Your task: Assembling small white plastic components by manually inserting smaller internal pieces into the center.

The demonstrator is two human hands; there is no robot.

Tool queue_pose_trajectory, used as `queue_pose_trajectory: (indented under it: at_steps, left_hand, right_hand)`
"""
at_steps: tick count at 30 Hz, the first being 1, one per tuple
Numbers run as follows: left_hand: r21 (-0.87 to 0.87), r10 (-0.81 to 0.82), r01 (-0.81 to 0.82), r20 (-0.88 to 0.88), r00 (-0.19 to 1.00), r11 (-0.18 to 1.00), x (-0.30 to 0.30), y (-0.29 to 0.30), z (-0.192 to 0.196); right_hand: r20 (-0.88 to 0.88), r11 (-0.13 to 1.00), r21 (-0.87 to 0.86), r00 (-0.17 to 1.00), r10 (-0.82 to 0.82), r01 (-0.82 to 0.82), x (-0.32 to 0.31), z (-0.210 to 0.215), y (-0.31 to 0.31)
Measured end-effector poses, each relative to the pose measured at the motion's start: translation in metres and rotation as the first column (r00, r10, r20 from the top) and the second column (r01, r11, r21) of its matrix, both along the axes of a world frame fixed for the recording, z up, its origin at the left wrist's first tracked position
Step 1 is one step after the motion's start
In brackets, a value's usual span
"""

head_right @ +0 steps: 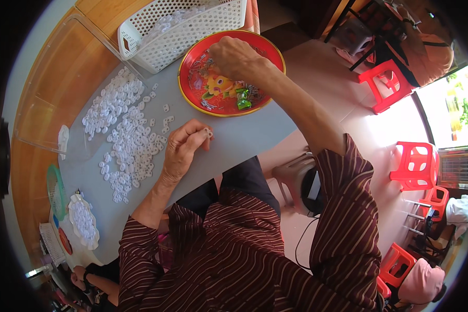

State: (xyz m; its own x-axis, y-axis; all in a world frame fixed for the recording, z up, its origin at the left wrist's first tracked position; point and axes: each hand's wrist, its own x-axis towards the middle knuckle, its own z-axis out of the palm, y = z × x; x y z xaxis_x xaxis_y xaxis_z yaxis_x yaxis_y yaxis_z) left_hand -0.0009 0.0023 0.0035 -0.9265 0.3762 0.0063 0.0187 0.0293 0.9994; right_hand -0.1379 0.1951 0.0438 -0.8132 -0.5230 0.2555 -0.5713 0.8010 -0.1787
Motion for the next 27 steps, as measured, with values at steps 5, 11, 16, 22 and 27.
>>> queue_pose_trajectory:
  at_steps: [5,11,16,22,27]
  left_hand:
    - [0.129,-0.013,0.009,0.033,0.999,0.992,0.000,-0.002,-0.004]
    - [0.139,-0.015,0.015,0.000,1.000,0.990,0.000,-0.002,-0.008]
    - [0.003,-0.032,0.033,-0.075,0.997,0.999,0.004,0.002,0.002]
    - [-0.043,-0.047,0.043,-0.101,0.994,0.998,0.008,0.002,0.002]
    - [-0.033,-0.030,0.026,-0.127,0.991,0.999,0.009,0.003,0.001]
  right_hand:
    - [0.198,0.928,-0.373,0.978,0.063,0.016,0.044,0.020,0.001]
    - [0.418,0.659,-0.709,0.902,0.104,0.253,0.131,0.011,-0.003]
    - [0.567,0.359,-0.808,0.784,0.255,0.467,0.164,-0.028,-0.003]
    - [0.518,0.187,-0.855,0.813,0.267,0.484,0.170,-0.034,-0.016]
    - [0.490,0.174,-0.871,0.841,0.230,0.459,0.171,-0.036,-0.020]
